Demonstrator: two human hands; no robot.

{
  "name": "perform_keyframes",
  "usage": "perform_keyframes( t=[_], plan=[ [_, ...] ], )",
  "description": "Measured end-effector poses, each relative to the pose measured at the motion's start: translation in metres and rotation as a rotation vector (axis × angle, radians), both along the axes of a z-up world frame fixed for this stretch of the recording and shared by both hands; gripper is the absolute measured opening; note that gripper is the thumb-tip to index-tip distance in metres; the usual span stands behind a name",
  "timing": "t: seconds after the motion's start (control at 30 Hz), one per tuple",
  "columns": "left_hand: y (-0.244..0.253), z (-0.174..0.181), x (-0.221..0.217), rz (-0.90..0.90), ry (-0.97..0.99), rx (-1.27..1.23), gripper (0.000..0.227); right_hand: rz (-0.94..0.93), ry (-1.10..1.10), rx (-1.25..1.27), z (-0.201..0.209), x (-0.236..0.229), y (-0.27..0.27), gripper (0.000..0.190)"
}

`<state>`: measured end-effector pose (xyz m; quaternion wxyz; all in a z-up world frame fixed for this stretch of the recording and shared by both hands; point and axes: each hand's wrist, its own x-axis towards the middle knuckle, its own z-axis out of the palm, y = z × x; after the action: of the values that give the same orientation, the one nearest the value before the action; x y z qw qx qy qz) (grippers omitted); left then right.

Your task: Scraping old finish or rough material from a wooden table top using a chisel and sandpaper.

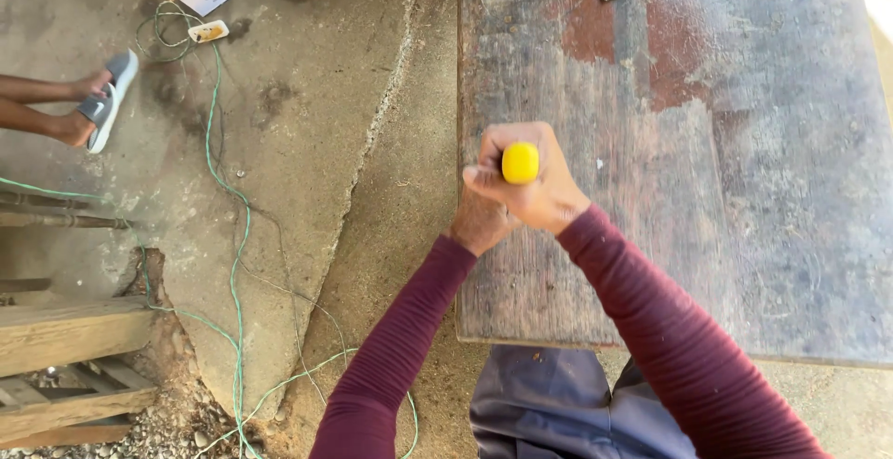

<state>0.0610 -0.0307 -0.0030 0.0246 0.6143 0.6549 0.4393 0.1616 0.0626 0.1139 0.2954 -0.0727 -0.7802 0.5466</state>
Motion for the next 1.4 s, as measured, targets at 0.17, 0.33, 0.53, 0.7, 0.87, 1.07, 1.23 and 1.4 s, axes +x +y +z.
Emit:
perform_keyframes(
  t=[0.17, 0.33, 0.53, 0.7, 0.87, 1.07, 1.23, 1.4],
  plan=[
    [-0.069, -0.010, 0.043, -0.172, -0.251, -0.014, 0.035, 0.042, 0.013, 0.016, 0.004, 0.052, -0.062, 0.026],
    [-0.073, -0.012, 0.023, -0.231, -0.366, 0.029, 0.016, 0.128, 0.079, -0.001, 0.003, 0.048, -0.070, 0.026],
    [0.026, 0.009, -0.072, -0.100, -0.371, -0.115, 0.027, 0.142, 0.108, 0.117, 0.017, -0.046, 0.014, 0.023],
    [0.118, 0.017, -0.142, 0.081, -0.084, -0.143, 0.033, 0.111, 0.099, 0.099, 0.011, -0.120, 0.092, 0.028],
    [0.160, 0.005, -0.171, 0.091, -0.080, -0.079, 0.037, 0.059, 0.061, 0.078, -0.003, -0.157, 0.135, 0.032],
    [0.157, -0.023, -0.173, 0.120, -0.094, -0.113, 0.033, 0.023, 0.093, 0.070, -0.015, -0.165, 0.132, 0.030],
    [0.144, -0.054, -0.164, 0.158, 0.115, -0.290, 0.017, 0.015, 0.045, -0.054, -0.008, -0.141, 0.121, 0.028],
    [0.095, 0.021, -0.108, -0.024, 0.024, 0.097, 0.037, -0.001, 0.077, 0.119, -0.011, -0.109, 0.084, 0.033]
  ],
)
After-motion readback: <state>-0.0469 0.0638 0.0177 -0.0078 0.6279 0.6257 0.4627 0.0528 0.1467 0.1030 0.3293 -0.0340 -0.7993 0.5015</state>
